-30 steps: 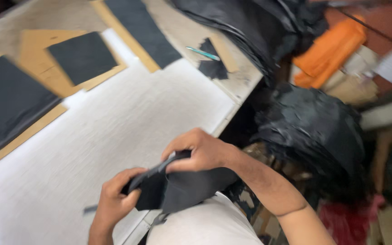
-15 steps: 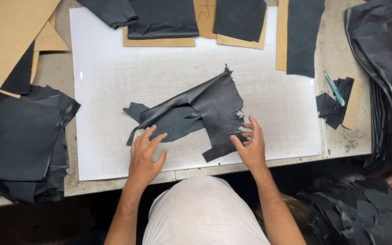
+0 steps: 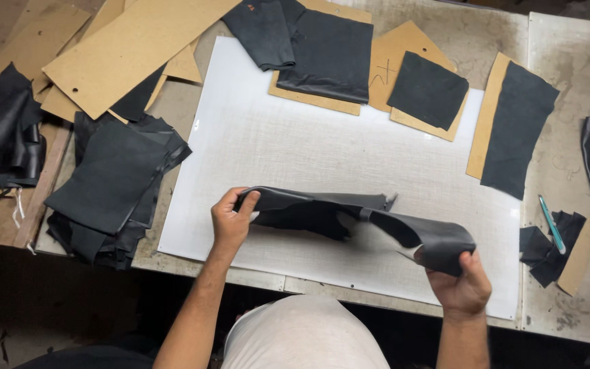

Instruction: The person lays out black fabric pieces on a table, places cardboard templates on them, and uses a utility knife to cut the fabric along the template edges. Cut pieces are stacked on the table while offcuts are discarded under the table.

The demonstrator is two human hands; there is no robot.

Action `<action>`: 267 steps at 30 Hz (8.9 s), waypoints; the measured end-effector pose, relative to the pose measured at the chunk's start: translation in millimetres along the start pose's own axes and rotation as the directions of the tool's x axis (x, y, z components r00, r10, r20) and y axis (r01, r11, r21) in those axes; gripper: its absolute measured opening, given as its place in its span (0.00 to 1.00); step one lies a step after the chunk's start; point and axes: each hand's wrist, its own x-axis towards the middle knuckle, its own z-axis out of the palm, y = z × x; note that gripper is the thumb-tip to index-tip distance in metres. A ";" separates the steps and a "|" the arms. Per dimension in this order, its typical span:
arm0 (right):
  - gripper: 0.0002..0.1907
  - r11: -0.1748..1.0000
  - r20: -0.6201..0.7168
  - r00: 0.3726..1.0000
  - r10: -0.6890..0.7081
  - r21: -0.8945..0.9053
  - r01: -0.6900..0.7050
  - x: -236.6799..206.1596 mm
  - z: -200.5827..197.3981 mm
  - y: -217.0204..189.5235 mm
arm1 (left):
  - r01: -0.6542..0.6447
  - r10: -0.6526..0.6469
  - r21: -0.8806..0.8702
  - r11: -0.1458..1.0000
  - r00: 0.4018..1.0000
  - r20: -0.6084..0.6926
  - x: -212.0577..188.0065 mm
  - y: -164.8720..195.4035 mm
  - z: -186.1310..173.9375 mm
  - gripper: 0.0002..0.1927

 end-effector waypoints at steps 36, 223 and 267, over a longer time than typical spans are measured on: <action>0.27 0.430 -0.281 0.873 -0.398 -0.898 -0.093 65.5 -131.7 93.8 | 0.480 -0.569 0.305 0.822 0.676 0.468 -107.6 3.5 11.8 0.17; 0.20 0.745 -0.400 0.917 -0.016 -0.616 -0.255 81.0 -202.6 12.1 | 0.118 -0.006 0.672 0.731 0.986 -0.167 -59.4 -55.9 60.4 0.11; 0.29 0.015 0.081 0.936 -0.343 -0.996 0.092 140.1 -196.0 42.8 | -0.478 0.368 0.592 0.649 0.878 0.306 37.0 -25.0 157.0 0.40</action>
